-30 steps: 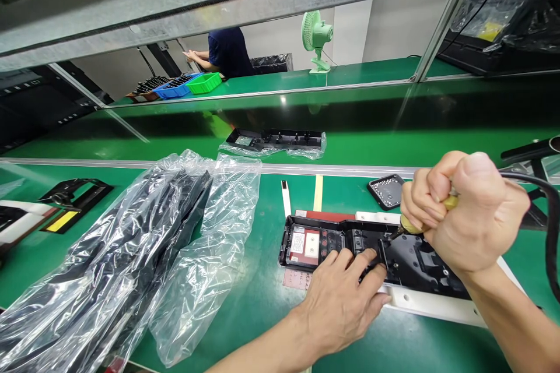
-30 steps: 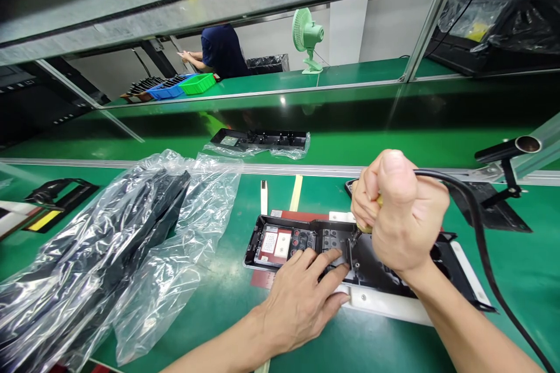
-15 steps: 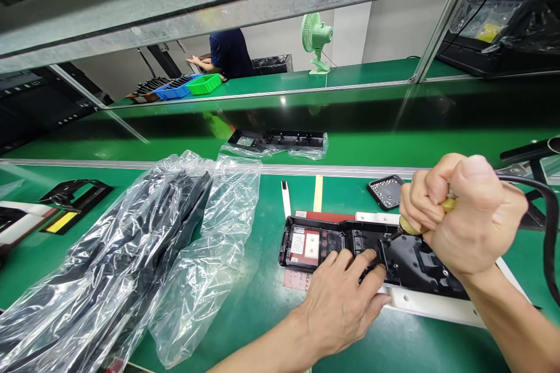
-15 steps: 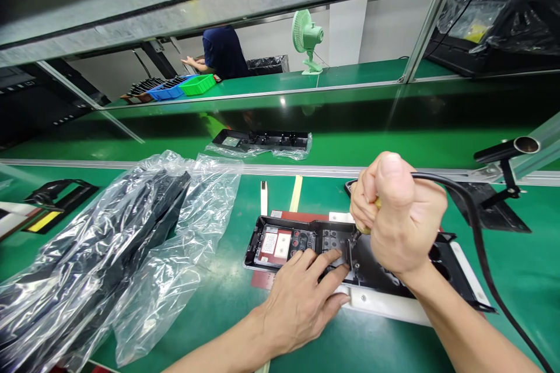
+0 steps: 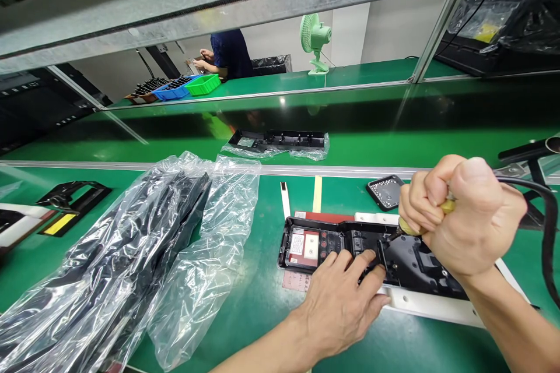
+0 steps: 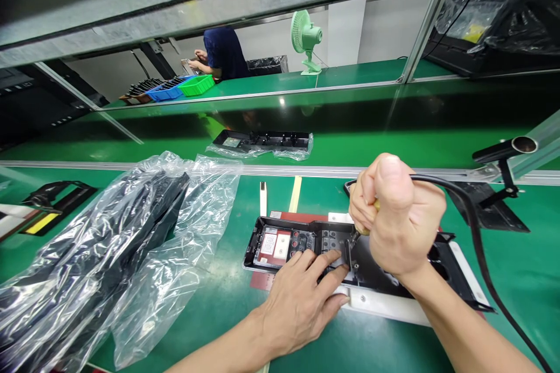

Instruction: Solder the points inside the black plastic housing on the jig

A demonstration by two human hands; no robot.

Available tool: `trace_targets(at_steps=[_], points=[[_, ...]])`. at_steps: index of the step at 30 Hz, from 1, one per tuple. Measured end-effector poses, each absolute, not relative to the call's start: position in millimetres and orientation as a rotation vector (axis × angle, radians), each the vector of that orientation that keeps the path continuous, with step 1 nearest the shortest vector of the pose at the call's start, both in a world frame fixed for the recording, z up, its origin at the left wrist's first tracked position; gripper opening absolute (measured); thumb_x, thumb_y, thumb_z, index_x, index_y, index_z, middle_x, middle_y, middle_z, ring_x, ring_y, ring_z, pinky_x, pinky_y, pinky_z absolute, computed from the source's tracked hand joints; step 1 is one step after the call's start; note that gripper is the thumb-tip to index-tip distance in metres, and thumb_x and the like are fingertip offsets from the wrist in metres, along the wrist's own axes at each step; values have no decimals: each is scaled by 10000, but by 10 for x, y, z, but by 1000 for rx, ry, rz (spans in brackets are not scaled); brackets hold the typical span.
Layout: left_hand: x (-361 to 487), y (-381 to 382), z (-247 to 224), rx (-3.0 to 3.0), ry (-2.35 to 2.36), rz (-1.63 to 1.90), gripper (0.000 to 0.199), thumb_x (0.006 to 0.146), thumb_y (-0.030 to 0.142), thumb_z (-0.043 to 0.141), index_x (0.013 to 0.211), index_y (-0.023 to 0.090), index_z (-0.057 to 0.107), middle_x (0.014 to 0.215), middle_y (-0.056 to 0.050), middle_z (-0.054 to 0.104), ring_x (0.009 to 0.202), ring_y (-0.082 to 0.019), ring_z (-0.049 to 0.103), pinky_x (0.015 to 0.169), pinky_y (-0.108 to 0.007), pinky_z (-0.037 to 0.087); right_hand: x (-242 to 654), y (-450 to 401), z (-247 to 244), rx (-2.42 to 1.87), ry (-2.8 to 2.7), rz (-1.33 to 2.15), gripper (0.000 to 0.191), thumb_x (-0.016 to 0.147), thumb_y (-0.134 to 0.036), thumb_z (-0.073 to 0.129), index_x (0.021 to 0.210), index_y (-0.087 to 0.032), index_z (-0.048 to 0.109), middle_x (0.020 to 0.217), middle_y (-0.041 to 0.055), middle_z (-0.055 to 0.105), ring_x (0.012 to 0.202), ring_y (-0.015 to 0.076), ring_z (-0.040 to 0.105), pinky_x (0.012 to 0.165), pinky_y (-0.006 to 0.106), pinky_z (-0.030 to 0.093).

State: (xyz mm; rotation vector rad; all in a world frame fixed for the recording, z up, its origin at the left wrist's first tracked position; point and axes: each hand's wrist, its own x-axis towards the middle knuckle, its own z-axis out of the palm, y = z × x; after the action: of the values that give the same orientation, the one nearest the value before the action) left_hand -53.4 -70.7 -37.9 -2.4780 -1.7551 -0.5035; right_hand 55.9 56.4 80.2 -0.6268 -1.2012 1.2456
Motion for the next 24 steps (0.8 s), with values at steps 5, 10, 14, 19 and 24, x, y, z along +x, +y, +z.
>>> trace_targets(at_steps=[5, 10, 14, 19, 24], points=[[-537, -703, -376, -2491, -1764, -508, 397, 1059, 453, 439, 1366, 238, 570, 1479, -27, 531, 992, -235, 560, 826, -402, 497, 570, 564, 791, -622, -1197, 1229, 461, 835, -495, 699, 575, -208, 450, 439, -65, 322, 336, 71, 298, 312, 225, 237], [-535, -705, -379, -2508, -1770, -510, 401, 1064, 457, 424, 1366, 235, 567, 1484, -14, 528, 992, -239, 551, 822, -409, 493, 569, 559, 789, -620, -1205, 1213, 410, 841, -423, 678, 575, -207, 453, 430, -61, 330, 331, 72, 301, 309, 223, 242], [-529, -717, -380, -2507, -1777, -505, 402, 1067, 458, 416, 1371, 237, 562, 1489, -9, 522, 1009, -240, 550, 830, -413, 490, 566, 562, 798, -642, -1195, 1220, 417, 831, -434, 683, 566, -206, 455, 419, -59, 324, 330, 73, 296, 314, 229, 239], [-535, -713, -383, -2511, -1780, -501, 406, 1063, 461, 427, 1374, 235, 559, 1488, -10, 522, 1011, -241, 545, 828, -419, 492, 555, 568, 803, -654, -1186, 1222, 419, 816, -438, 694, 562, -205, 455, 409, -59, 324, 325, 70, 295, 313, 225, 242], [-540, -706, -385, -2511, -1772, -510, 400, 1067, 452, 420, 1370, 233, 561, 1489, -11, 521, 991, -238, 543, 815, -415, 487, 566, 562, 801, -657, -1187, 1227, 452, 826, -471, 694, 559, -203, 447, 408, -60, 328, 323, 64, 299, 316, 218, 245]])
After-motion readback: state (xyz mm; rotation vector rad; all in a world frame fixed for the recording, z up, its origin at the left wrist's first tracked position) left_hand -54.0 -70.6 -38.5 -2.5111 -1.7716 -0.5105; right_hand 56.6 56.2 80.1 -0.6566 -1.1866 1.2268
